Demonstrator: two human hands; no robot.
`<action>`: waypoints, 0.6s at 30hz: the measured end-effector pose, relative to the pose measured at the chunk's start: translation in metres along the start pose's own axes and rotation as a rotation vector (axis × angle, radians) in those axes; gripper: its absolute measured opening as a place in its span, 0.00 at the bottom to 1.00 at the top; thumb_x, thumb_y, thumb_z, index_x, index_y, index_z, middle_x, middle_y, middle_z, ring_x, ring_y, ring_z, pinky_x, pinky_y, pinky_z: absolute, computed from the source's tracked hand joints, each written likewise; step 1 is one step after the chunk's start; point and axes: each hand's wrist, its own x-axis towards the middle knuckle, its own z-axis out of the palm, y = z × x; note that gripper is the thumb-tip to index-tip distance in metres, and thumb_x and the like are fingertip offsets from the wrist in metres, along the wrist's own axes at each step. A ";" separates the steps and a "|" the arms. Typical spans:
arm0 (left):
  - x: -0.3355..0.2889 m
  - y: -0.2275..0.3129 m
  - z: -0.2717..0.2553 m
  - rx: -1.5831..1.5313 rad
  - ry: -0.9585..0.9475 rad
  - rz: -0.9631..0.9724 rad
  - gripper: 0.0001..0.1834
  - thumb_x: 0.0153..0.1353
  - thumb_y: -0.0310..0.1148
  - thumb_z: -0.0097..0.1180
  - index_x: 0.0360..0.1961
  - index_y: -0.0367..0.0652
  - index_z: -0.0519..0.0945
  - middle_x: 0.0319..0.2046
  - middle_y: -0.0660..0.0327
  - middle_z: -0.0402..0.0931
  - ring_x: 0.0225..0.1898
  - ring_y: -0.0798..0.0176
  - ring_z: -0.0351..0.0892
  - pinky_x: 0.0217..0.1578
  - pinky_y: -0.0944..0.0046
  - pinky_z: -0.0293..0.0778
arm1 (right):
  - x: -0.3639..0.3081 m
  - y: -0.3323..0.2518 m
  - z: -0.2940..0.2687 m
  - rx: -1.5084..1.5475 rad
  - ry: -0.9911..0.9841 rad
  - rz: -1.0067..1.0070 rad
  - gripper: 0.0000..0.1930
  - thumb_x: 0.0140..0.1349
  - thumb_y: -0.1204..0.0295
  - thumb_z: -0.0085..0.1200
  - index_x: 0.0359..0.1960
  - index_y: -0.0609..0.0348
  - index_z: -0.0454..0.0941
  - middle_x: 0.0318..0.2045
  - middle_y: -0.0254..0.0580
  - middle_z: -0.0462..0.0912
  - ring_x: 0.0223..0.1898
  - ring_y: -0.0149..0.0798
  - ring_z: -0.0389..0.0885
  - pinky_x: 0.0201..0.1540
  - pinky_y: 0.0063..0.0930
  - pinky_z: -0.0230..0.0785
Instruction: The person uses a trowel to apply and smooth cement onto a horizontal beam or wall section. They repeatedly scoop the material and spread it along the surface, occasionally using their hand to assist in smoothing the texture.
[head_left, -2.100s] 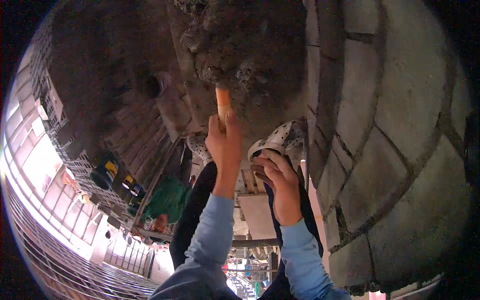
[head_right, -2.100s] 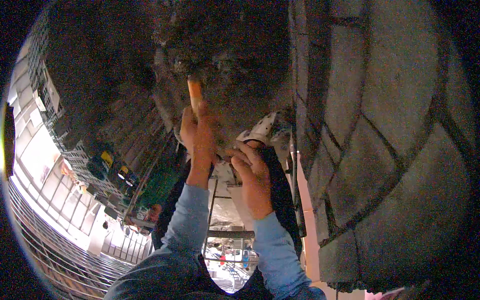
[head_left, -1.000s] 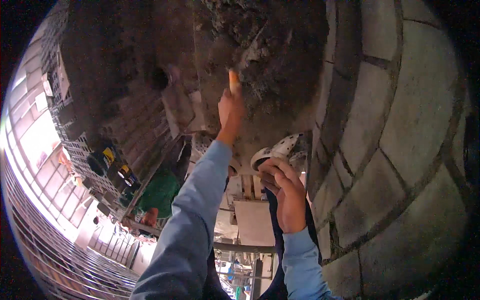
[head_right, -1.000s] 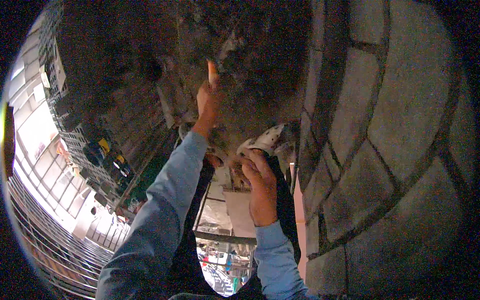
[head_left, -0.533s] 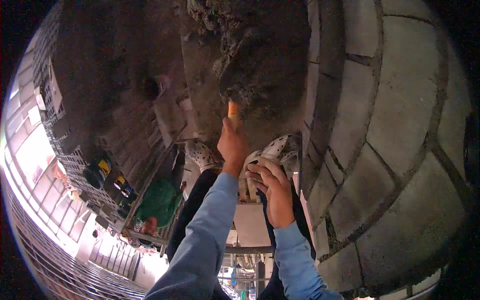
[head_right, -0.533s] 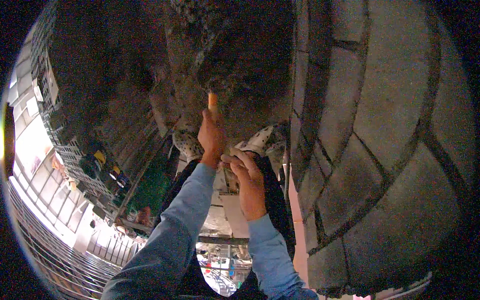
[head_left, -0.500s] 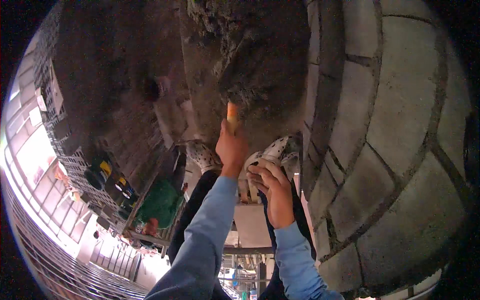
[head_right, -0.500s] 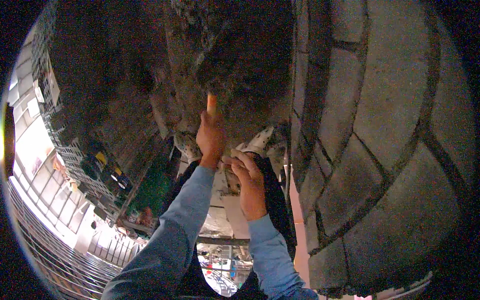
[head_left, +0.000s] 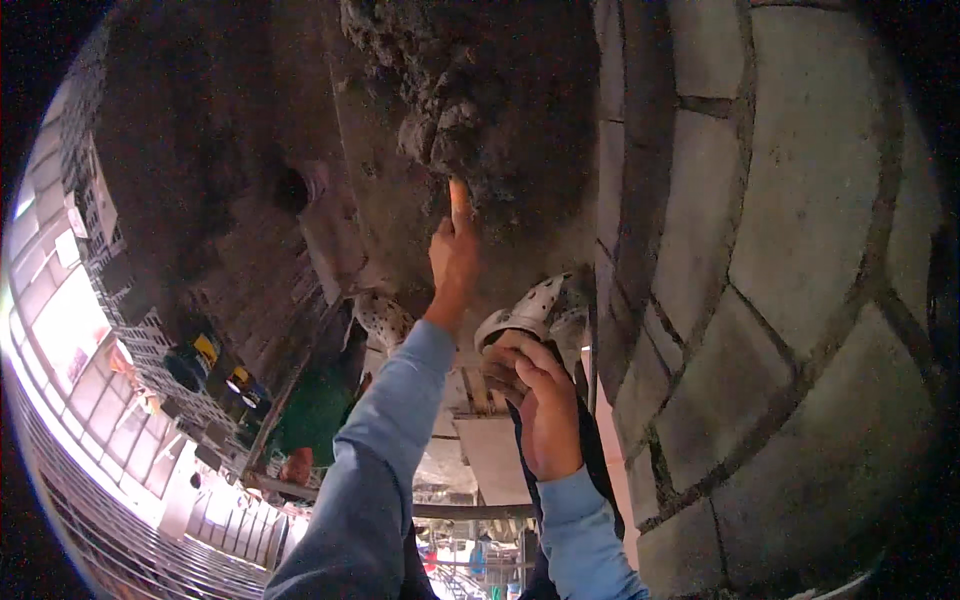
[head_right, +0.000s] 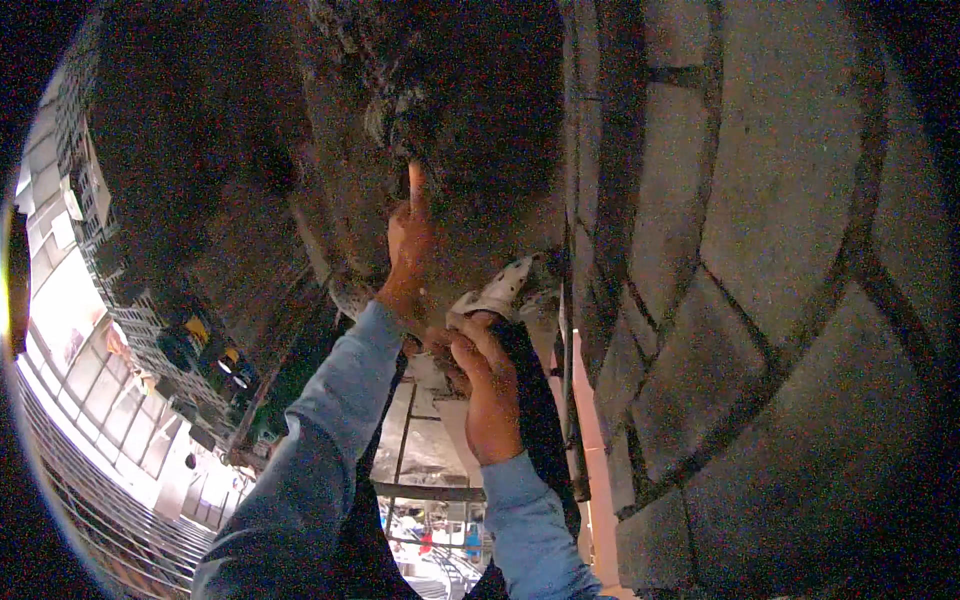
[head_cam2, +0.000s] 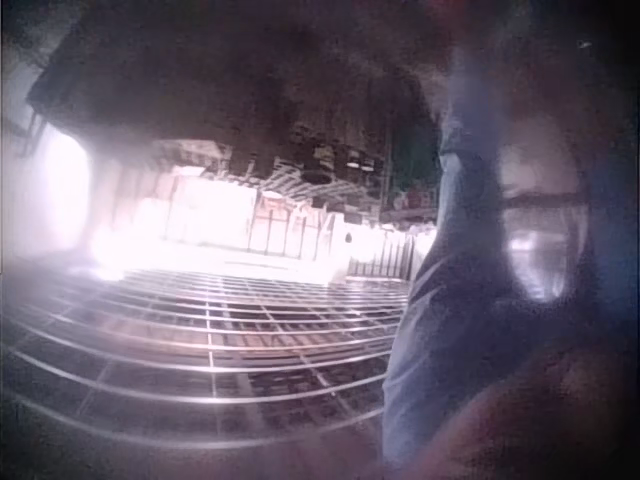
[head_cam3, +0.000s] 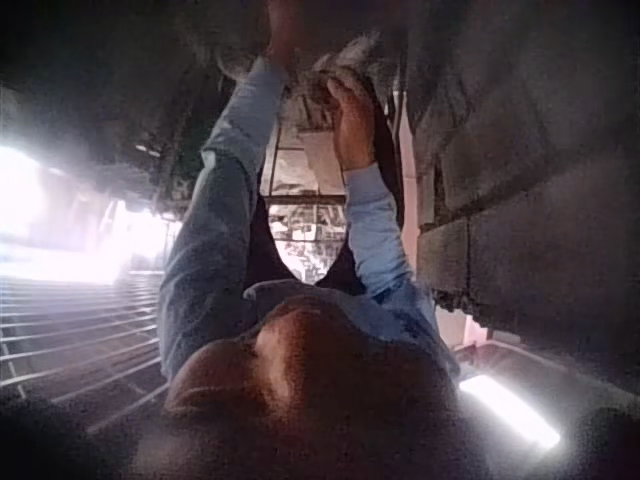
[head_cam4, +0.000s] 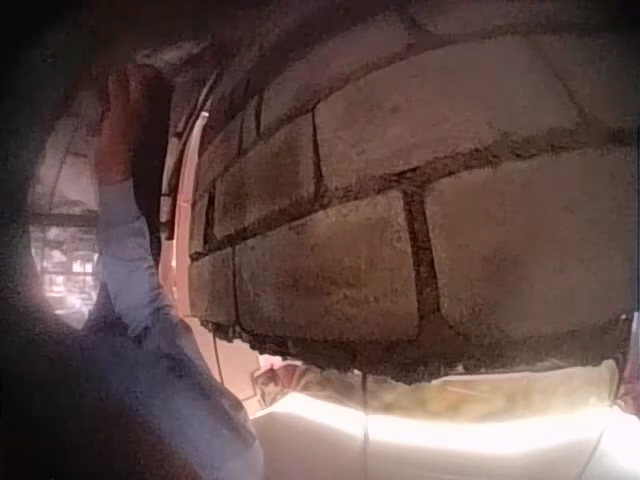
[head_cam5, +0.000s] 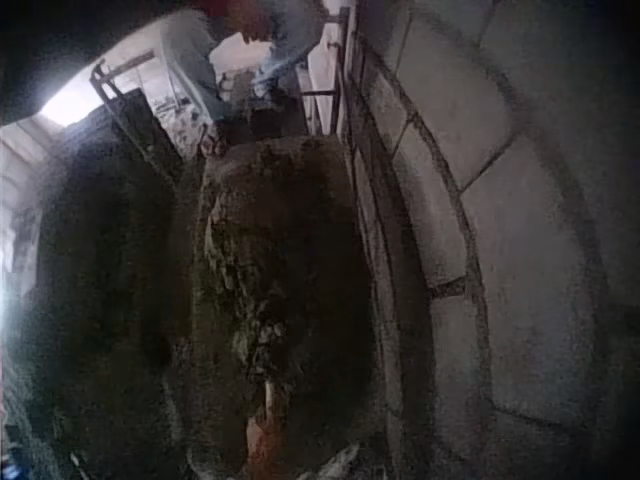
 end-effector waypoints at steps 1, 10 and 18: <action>-0.003 -0.004 0.005 0.002 -0.002 0.008 0.34 0.71 0.63 0.46 0.39 0.36 0.79 0.25 0.58 0.75 0.24 0.62 0.73 0.26 0.56 0.68 | 0.000 0.001 -0.001 0.015 0.022 0.006 0.25 0.68 0.61 0.51 0.62 0.63 0.72 0.54 0.48 0.81 0.55 0.41 0.80 0.60 0.36 0.69; 0.001 -0.043 -0.023 -0.071 -0.014 0.029 0.33 0.71 0.62 0.45 0.34 0.37 0.77 0.24 0.58 0.76 0.24 0.60 0.74 0.27 0.54 0.69 | -0.009 0.000 0.016 0.092 -0.001 -0.027 0.29 0.65 0.57 0.54 0.62 0.64 0.71 0.52 0.48 0.82 0.54 0.45 0.82 0.61 0.40 0.69; -0.017 -0.071 -0.059 0.168 0.007 0.082 0.33 0.72 0.61 0.43 0.35 0.36 0.77 0.27 0.50 0.80 0.27 0.47 0.80 0.31 0.48 0.72 | -0.012 0.029 0.006 0.122 0.052 -0.098 0.25 0.67 0.59 0.52 0.62 0.59 0.73 0.52 0.44 0.82 0.54 0.44 0.81 0.62 0.42 0.68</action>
